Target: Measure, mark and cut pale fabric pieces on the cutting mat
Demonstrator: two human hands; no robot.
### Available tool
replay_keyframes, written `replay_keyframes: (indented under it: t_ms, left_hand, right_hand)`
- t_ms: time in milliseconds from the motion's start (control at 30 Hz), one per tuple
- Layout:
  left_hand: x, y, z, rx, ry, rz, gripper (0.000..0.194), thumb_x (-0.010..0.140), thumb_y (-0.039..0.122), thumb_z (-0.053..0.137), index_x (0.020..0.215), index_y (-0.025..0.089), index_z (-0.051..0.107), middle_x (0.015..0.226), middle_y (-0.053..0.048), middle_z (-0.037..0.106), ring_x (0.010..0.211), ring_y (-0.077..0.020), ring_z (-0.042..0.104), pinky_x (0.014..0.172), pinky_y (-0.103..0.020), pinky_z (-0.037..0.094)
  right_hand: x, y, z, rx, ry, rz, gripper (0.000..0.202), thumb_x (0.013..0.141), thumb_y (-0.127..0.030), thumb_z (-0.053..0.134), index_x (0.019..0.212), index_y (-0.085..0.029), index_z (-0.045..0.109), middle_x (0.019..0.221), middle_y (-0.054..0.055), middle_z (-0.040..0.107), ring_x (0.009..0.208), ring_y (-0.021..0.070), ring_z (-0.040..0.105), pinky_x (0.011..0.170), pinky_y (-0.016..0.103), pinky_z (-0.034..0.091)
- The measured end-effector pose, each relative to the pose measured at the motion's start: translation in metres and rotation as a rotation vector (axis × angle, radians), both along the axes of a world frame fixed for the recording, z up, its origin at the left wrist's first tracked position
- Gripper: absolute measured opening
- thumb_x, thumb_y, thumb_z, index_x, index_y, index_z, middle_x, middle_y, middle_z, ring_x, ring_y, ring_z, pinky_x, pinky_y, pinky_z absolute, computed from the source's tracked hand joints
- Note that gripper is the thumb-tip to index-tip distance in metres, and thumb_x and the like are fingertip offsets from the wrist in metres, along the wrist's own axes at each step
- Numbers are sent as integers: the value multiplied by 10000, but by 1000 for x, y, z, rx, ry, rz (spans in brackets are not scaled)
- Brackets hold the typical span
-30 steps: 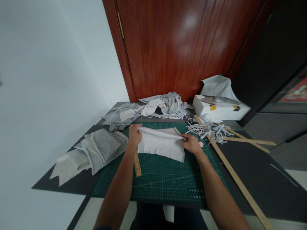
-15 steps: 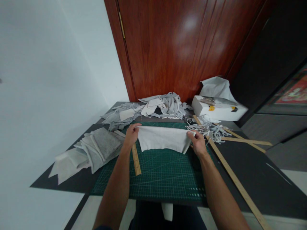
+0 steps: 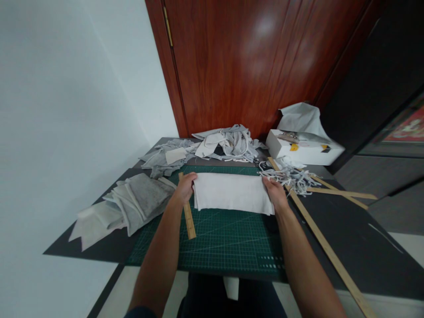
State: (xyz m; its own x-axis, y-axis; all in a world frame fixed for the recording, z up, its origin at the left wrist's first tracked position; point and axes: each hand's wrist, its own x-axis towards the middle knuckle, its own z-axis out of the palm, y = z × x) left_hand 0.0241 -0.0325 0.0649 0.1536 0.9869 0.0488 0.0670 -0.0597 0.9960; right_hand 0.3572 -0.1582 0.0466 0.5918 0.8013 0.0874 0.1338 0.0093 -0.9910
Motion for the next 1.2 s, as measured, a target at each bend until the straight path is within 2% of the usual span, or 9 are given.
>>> replay_keyframes:
  t_ms: [100,233,367,467,600,733,933,1067,1200]
  left_hand:
    - [13,-9,2,-81,-95,-86,226,756,387,659,735,205,528,626,35,527,576,-135,557,552,-255,473]
    - [36,-28,3,-158,-178,-214,359,694,392,785,926,190,600,805,-10,676,702,-174,670,605,-293,554]
    - [62,-48,-1,-157,-233,-296,487,607,296,861,1019,185,625,905,-29,705,779,-187,700,675,-328,592]
    - [78,-58,-6,-115,-253,-320,412,648,274,841,1003,176,656,821,3,672,723,-143,658,678,-287,564]
    - [90,-63,-14,-53,-245,-303,322,686,272,832,937,170,658,770,22,651,638,-97,591,615,-229,486]
    - [95,-65,-20,-31,-231,-288,399,677,367,883,925,175,636,835,1,674,698,-118,613,590,-222,463]
    - [96,-64,-24,-79,-207,-307,459,688,502,860,914,157,658,780,1,642,608,-105,550,543,-230,409]
    - [93,-59,-25,-41,-199,-279,432,736,560,791,846,172,636,749,12,610,659,-126,565,635,-259,459]
    - [88,-56,-25,76,-147,-159,294,817,438,770,836,194,606,691,53,540,674,-120,527,648,-235,408]
  right_hand:
    - [-9,3,-3,19,175,53,552,594,-706,766,791,-218,599,664,23,637,604,196,572,553,301,435]
    - [-43,8,-7,81,205,152,519,607,-639,797,872,-223,634,799,36,694,711,206,629,652,317,503]
    - [-83,8,-13,130,188,277,448,676,-601,807,889,-228,680,844,21,690,779,196,623,711,306,501]
    - [-100,8,-17,147,129,373,396,792,-604,742,916,-232,690,821,16,680,755,191,603,685,304,479]
    - [-104,9,-20,149,85,390,356,826,-563,725,965,-237,692,847,18,693,760,196,613,685,311,479]
    - [-103,7,-18,175,129,450,315,809,-484,754,1015,-250,709,913,19,723,826,206,655,736,318,507]
    - [-106,2,-13,152,375,593,325,773,-480,799,995,-260,710,835,0,732,732,196,654,724,332,523]
    - [-101,2,-12,149,394,525,349,752,-526,798,933,-244,699,813,2,713,715,190,630,701,322,510]
    - [-90,6,-15,174,128,287,353,818,-582,700,905,-244,654,823,7,690,735,199,611,692,324,502]
